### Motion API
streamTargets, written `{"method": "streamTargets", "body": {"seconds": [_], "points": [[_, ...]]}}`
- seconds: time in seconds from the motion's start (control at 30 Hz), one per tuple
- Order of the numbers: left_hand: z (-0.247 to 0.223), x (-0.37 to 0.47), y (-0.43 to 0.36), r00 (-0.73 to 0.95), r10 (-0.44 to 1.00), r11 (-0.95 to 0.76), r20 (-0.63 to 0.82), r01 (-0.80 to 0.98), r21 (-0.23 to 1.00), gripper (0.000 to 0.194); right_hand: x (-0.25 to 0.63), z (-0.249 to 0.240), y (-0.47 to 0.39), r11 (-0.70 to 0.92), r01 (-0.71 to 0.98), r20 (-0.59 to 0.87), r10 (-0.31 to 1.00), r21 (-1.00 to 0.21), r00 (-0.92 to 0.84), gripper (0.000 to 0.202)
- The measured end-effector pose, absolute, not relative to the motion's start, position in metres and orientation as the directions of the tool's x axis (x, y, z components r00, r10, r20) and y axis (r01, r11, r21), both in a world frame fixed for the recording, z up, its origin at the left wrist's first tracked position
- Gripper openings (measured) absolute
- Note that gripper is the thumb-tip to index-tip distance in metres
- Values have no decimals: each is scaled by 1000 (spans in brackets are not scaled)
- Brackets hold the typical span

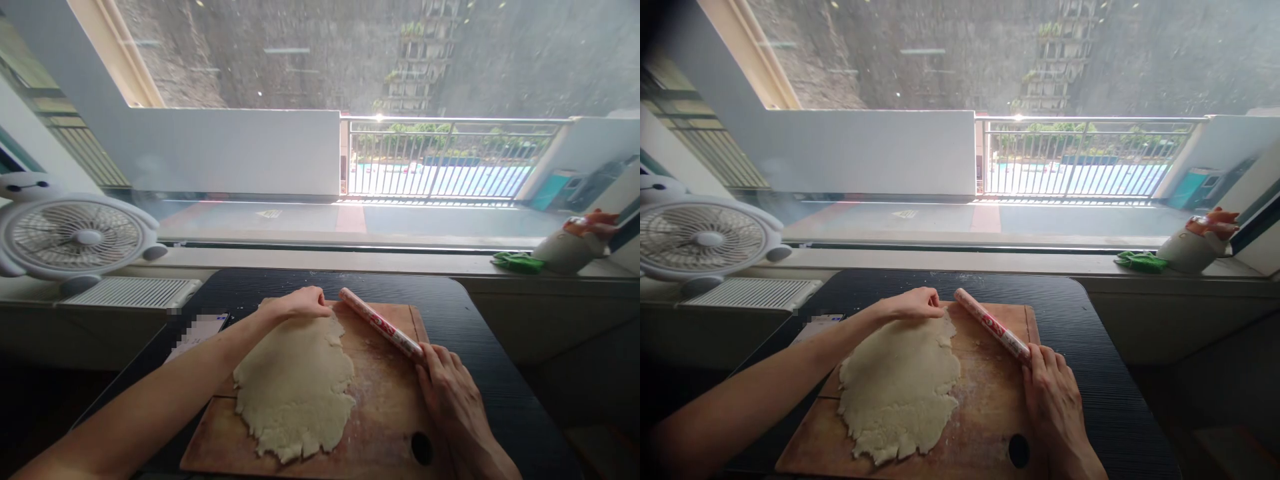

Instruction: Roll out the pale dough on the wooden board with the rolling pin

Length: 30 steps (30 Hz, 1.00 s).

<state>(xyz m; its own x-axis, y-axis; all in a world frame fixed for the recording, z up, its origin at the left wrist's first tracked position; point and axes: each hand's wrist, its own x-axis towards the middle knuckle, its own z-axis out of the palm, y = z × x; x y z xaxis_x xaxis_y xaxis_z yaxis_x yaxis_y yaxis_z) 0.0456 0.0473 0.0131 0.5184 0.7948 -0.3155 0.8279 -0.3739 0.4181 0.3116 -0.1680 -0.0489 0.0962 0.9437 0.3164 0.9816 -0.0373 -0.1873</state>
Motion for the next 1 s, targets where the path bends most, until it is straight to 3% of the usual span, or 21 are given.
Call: {"method": "streamTargets", "body": {"seconds": [0.17, 0.4, 0.77, 1.0], "points": [[14, 41, 42, 609, 677, -328, -413, 753, 571, 28, 311, -49, -168, -39, 982, 321, 942, -184, 97, 25], [22, 31, 32, 677, 610, -245, -412, 655, 715, 33, 311, -51, -168, -46, 983, 329, 939, -177, 103, 25], [3, 41, 39, 658, 682, -314, -320, 658, 684, 31, 311, -49, -169, -47, 986, 336, 937, -158, 99, 26], [34, 28, 49, 566, 822, -427, -63, 686, 590, 40, 310, -44, -169, 74, 969, 331, 944, -236, 8, 25]]}}
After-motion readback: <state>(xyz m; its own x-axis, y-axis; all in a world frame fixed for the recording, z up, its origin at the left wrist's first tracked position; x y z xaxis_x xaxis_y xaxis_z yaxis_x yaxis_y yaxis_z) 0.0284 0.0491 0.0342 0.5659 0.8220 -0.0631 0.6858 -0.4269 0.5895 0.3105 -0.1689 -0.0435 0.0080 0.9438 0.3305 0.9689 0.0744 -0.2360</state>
